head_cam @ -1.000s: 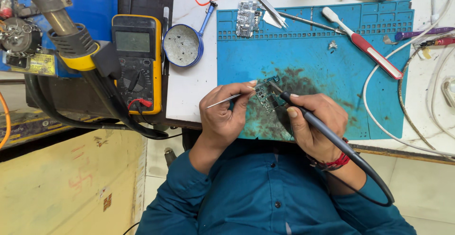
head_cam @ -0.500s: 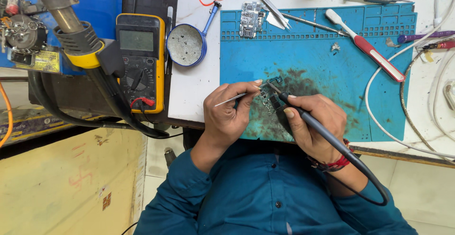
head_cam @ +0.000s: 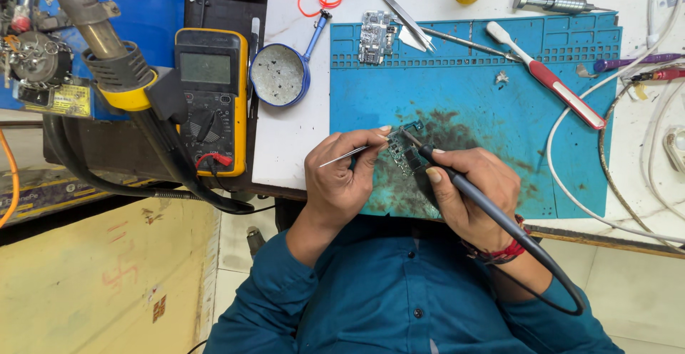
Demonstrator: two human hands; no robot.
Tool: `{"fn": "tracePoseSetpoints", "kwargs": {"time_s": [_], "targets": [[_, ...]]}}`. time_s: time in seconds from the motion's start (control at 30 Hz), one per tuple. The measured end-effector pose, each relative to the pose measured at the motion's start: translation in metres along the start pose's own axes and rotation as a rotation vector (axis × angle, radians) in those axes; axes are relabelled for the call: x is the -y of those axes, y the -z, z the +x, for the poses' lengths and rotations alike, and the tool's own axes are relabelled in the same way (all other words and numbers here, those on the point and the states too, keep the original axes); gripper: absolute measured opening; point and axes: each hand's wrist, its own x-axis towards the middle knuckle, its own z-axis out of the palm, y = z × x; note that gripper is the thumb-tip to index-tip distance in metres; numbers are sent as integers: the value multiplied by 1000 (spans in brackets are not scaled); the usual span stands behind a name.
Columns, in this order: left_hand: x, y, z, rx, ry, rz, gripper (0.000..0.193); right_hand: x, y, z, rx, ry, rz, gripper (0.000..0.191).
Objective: The person solders components on a green circuit board placed on a blue work mat, holding the board with tweezers in one hand and a soldering iron in the other. They occasionally reposition the board, dip the iron in a small container, and continue soldering different points on the board.
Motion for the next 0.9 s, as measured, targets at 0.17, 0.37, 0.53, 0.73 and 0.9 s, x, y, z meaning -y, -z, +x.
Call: {"fn": "tracePoseSetpoints", "kwargs": {"time_s": [0.17,0.37,0.53,0.73,0.9], "targets": [[1,0,-1,-5,2,-11,11,-1,0,0,12,16,0,17],[1,0,-1,-8,4,-2,10,0,1,0,19,28,-3,17],[1,0,-3,-9,-5,2,10,-2,1,-1,24,33,-5,17],[1,0,-2,-7,-5,16,10,-2,0,-1,19,47,-2,16],[4,-1,-5,-17,-6,9,11,-1,1,-5,-59,-27,-38,13]]}}
